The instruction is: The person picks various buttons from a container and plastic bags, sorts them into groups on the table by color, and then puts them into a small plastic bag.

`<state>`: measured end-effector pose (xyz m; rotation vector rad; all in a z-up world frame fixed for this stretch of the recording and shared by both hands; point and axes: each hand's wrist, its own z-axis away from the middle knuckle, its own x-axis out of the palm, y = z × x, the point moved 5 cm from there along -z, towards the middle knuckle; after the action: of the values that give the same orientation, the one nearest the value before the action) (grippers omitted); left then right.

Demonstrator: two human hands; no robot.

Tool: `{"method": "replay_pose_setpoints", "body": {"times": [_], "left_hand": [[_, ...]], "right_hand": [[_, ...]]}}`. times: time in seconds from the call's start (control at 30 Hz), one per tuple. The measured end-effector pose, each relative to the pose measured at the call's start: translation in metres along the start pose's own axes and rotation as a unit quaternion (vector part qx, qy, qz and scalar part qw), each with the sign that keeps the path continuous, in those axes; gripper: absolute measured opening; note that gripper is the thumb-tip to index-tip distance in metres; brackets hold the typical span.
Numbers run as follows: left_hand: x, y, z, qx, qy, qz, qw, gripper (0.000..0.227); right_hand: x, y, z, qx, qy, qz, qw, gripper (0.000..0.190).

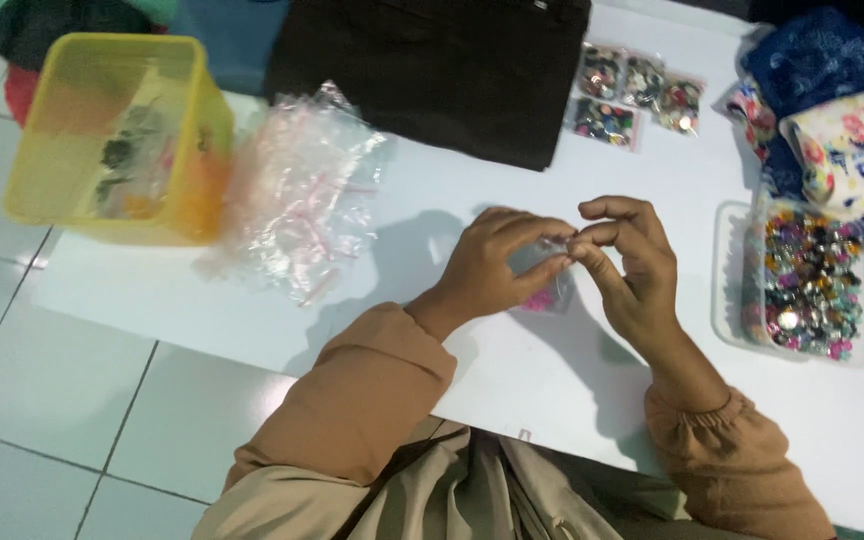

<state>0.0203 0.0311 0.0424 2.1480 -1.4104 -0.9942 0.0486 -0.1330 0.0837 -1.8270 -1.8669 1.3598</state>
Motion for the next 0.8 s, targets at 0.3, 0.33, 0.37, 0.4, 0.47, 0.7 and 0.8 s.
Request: {"method": "replay_pose_setpoints", "body": {"times": [0.3,0.33,0.37,0.4,0.47,0.7,0.8], "left_hand": [[-0.092,0.015,0.051,-0.078,0.135,0.019,0.988,0.022],[-0.105,0.017,0.056,-0.079,0.14,0.017,0.987,0.022],[-0.119,0.02,0.061,-0.075,0.16,-0.013,0.984,0.023],[-0.134,0.023,0.066,-0.071,0.18,-0.043,0.98,0.024],[-0.163,0.032,0.072,-0.064,0.205,-0.072,0.974,0.022],[-0.268,0.055,0.074,-0.083,0.27,-0.192,0.94,0.01],[-0.314,0.046,0.063,-0.034,0.294,-0.272,0.916,0.008]], "right_hand": [[0.087,-0.019,-0.017,0.107,-0.103,-0.124,0.981,0.056],[0.098,-0.023,-0.02,0.105,-0.108,-0.125,0.981,0.056],[0.113,-0.025,-0.022,0.124,-0.148,-0.135,0.972,0.046],[0.129,-0.028,-0.022,0.142,-0.187,-0.144,0.961,0.036],[0.149,-0.046,-0.034,0.156,-0.229,-0.146,0.95,0.022],[0.212,-0.103,-0.106,0.093,-0.318,-0.114,0.937,0.004],[0.245,-0.122,-0.153,0.001,-0.295,-0.099,0.95,0.003]]}}
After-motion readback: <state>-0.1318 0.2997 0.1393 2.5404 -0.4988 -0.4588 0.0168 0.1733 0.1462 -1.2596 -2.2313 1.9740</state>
